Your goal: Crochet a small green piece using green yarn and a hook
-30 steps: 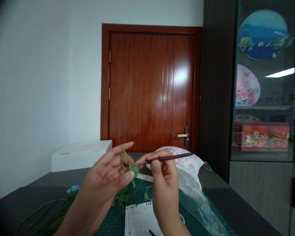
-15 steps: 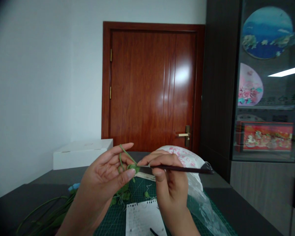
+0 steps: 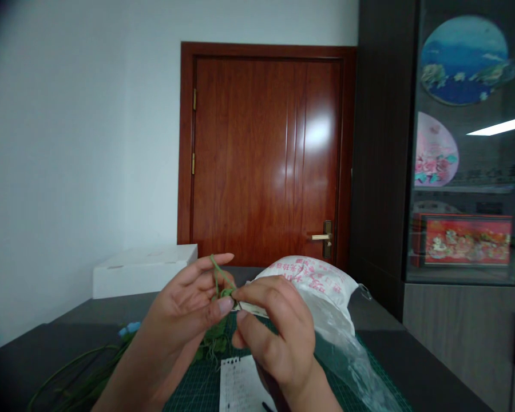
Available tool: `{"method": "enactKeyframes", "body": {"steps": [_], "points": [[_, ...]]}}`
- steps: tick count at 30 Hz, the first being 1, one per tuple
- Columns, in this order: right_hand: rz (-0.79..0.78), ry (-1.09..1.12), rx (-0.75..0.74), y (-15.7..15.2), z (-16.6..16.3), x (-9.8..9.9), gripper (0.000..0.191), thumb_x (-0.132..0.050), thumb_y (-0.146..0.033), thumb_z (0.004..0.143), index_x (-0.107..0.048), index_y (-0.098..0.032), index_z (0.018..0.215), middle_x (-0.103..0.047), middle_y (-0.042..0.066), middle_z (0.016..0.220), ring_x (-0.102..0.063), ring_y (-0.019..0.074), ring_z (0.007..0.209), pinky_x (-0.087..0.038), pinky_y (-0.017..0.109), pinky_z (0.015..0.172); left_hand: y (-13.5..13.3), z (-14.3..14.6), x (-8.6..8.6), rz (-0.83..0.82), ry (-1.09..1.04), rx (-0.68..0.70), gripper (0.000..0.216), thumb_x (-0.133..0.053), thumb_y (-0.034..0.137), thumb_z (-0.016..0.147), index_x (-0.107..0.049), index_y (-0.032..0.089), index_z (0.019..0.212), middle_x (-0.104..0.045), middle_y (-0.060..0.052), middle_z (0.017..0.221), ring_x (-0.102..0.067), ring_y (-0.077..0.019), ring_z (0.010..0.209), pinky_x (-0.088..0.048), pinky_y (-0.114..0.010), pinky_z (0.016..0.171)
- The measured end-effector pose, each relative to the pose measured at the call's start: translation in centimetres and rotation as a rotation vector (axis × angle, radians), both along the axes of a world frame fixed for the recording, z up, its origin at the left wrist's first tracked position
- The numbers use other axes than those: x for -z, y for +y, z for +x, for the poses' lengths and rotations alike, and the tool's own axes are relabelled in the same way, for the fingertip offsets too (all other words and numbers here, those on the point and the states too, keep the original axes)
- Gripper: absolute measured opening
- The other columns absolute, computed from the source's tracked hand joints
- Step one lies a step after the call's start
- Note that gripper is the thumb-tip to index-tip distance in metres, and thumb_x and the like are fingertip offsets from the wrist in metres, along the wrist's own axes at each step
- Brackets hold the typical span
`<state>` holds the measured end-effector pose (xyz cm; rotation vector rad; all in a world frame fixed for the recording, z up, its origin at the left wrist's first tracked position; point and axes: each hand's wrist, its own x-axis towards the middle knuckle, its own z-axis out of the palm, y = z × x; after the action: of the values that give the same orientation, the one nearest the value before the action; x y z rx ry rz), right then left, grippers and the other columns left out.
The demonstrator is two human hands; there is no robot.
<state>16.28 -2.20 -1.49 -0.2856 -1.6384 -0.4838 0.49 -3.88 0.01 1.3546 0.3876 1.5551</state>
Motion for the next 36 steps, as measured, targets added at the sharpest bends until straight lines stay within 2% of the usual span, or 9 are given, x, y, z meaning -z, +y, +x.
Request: {"method": "enactKeyframes", "body": {"steps": [3, 9, 15, 19, 23, 25, 30, 33, 36], "points": [[0.079, 0.055, -0.052, 0.7, -0.5, 0.3, 0.013, -0.061, -0.017, 0.096, -0.064, -0.029, 0.100, -0.073, -0.001, 0.092, -0.071, 0.0164, 0.081, -0.059, 0.035, 0.074, 0.1, -0.1, -0.2, -0.050, -0.041, 0.136, 0.052, -0.084, 0.007, 0.074, -0.068, 0.017, 0.123, -0.072, -0.003, 0.089, -0.066, -0.0129, 0.081, -0.053, -0.022, 0.072], [0.093, 0.180, -0.106, 1.9, -1.2, 1.7, 0.020, -0.066, -0.009, 0.089, -0.065, -0.028, 0.096, -0.066, -0.001, 0.087, -0.066, 0.0164, 0.078, -0.057, 0.035, 0.070, 0.3, 0.5, -0.1, -0.066, -0.059, 0.172, 0.060, -0.087, 0.007, 0.070, -0.065, 0.013, 0.125, -0.072, -0.003, 0.083, -0.066, -0.0127, 0.076, -0.054, -0.022, 0.070], [0.216, 0.115, 0.095, 1.7, -1.1, 2.2, 0.027, -0.065, -0.004, 0.086, -0.066, -0.025, 0.103, -0.069, 0.001, 0.084, -0.065, 0.0170, 0.074, -0.056, 0.035, 0.069, 0.7, 1.1, 0.8, 0.139, 0.000, -0.089, 0.066, -0.078, 0.009, 0.081, -0.052, 0.020, 0.140, -0.068, -0.001, 0.083, -0.063, -0.0134, 0.072, -0.053, -0.024, 0.064], [0.097, 0.112, 0.021, 1.3, -1.0, 1.9, 0.020, -0.058, -0.012, 0.092, -0.062, -0.023, 0.107, -0.069, 0.002, 0.082, -0.065, 0.0179, 0.071, -0.054, 0.036, 0.068, 1.0, 1.0, 1.1, 0.196, 0.098, -0.263, 0.071, -0.074, 0.013, 0.085, -0.046, 0.026, 0.149, -0.068, -0.001, 0.084, -0.062, -0.0154, 0.074, -0.052, -0.026, 0.064], [-0.096, 0.240, -0.089, 0.9, -0.6, 1.4, 0.008, -0.056, -0.017, 0.096, -0.062, -0.022, 0.098, -0.065, 0.002, 0.078, -0.064, 0.0171, 0.072, -0.052, 0.032, 0.068, 0.9, 0.4, 0.6, 0.194, 0.118, -0.255, 0.070, -0.076, 0.013, 0.083, -0.050, 0.024, 0.147, -0.067, -0.001, 0.081, -0.060, -0.0142, 0.070, -0.049, -0.025, 0.062], [-0.326, 0.364, -0.271, 0.8, -0.7, 0.9, 0.014, -0.053, -0.023, 0.100, -0.061, -0.021, 0.088, -0.059, 0.000, 0.070, -0.060, 0.0149, 0.065, -0.049, 0.028, 0.061, 0.5, 0.0, 0.1, 0.151, 0.097, -0.186, 0.069, -0.077, 0.010, 0.080, -0.054, 0.021, 0.144, -0.067, -0.001, 0.080, -0.059, -0.0133, 0.071, -0.048, -0.024, 0.063], [-0.878, 0.437, -0.948, 1.2, -2.0, 0.2, 0.030, -0.059, -0.044, 0.097, -0.051, -0.022, 0.079, -0.051, -0.004, 0.063, -0.049, 0.0126, 0.055, -0.044, 0.025, 0.054, -0.1, -0.1, -0.6, 0.062, 0.046, 0.002, 0.073, -0.080, 0.009, 0.077, -0.053, 0.017, 0.144, -0.068, -0.001, 0.080, -0.062, -0.0143, 0.073, -0.051, -0.027, 0.070], [-0.846, 0.432, -1.029, 1.7, -2.8, 0.6, 0.029, -0.068, -0.043, 0.092, -0.050, -0.024, 0.081, -0.052, -0.005, 0.070, -0.049, 0.0119, 0.060, -0.045, 0.023, 0.057, -0.2, 0.2, -0.6, 0.048, 0.011, 0.019, 0.077, -0.079, 0.011, 0.078, -0.048, 0.019, 0.148, -0.068, -0.001, 0.081, -0.064, -0.0157, 0.074, -0.052, -0.030, 0.073], [-0.560, 0.367, -0.748, 1.8, -2.5, 1.0, 0.020, -0.072, -0.031, 0.090, -0.055, -0.024, 0.083, -0.057, -0.003, 0.077, -0.057, 0.0137, 0.070, -0.049, 0.026, 0.064, -0.4, 0.5, -0.4, 0.021, -0.020, -0.052, 0.083, -0.081, 0.010, 0.078, -0.044, 0.021, 0.151, -0.069, 0.000, 0.081, -0.061, -0.0135, 0.072, -0.049, -0.025, 0.069]]}}
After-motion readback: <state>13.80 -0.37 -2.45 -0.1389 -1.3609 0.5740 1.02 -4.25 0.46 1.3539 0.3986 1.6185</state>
